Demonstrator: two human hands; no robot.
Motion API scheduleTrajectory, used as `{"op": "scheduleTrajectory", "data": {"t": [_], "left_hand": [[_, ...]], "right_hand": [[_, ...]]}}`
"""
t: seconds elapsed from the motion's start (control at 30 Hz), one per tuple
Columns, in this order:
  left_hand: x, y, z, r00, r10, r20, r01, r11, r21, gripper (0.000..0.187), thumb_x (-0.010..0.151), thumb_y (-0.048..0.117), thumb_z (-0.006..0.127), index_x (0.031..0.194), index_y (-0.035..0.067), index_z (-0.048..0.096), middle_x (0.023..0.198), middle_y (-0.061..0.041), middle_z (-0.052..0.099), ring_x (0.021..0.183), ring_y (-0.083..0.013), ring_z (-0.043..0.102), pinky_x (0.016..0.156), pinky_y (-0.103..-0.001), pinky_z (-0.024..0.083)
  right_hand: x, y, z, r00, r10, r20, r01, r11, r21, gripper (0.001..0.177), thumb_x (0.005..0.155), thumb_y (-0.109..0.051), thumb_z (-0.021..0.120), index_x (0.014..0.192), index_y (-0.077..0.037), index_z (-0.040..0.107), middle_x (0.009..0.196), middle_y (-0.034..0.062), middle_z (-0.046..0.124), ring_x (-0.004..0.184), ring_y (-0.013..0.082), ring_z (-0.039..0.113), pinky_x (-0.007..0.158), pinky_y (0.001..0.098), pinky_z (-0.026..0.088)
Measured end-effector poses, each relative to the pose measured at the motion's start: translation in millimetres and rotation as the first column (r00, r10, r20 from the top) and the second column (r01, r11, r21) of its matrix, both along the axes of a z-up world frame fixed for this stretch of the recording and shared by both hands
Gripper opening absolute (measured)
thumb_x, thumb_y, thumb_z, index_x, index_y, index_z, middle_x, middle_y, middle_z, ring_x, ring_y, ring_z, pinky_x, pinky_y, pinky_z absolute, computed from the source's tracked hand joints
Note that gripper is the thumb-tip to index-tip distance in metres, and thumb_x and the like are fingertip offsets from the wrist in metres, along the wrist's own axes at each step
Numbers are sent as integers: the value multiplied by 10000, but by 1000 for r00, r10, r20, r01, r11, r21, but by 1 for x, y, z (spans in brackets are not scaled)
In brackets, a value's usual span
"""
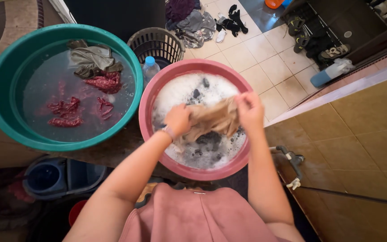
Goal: Hand washing clothes in plastic basins with soap and water.
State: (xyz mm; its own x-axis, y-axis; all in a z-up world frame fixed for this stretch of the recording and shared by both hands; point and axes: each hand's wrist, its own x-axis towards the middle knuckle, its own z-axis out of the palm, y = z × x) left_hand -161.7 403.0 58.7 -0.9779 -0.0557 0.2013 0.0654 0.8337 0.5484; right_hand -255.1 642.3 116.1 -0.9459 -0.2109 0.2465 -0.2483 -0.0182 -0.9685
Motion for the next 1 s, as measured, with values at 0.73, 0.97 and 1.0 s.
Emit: {"op": "scheduleTrajectory", "data": {"t": [0.73, 0.97, 1.0], "left_hand": [[10, 3, -8, 892, -74, 446, 76, 997, 13, 783, 666, 343, 891, 1334, 164, 523, 1290, -179, 552, 1145, -394, 611, 971, -472, 517], [16, 42, 22, 993, -6, -120, 37, 965, 258, 901, 579, 309, 963, 1227, 41, 399, 1166, -251, 520, 1082, -453, 554, 902, -519, 489], [15, 43, 28, 993, -5, -122, 37, 966, 257, 901, 579, 309, 963, 1227, 41, 399, 1166, -251, 520, 1082, -453, 554, 902, -519, 489]], "right_hand": [[23, -36, -100, 965, 149, 218, -261, 413, 872, 477, 844, -216, 725, 1309, -160, 636, 1182, 195, 678, 1054, 377, 674, 924, 466, 543], [30, -51, 4, 981, 152, 124, -187, 913, 361, 144, 949, -173, 692, 1021, -71, 764, 904, 58, 767, 808, 146, 700, 754, 320, 571], [29, -53, 22, 981, 153, 122, -187, 914, 361, 144, 949, -173, 692, 1021, -71, 764, 904, 58, 767, 808, 146, 700, 754, 320, 571]]}}
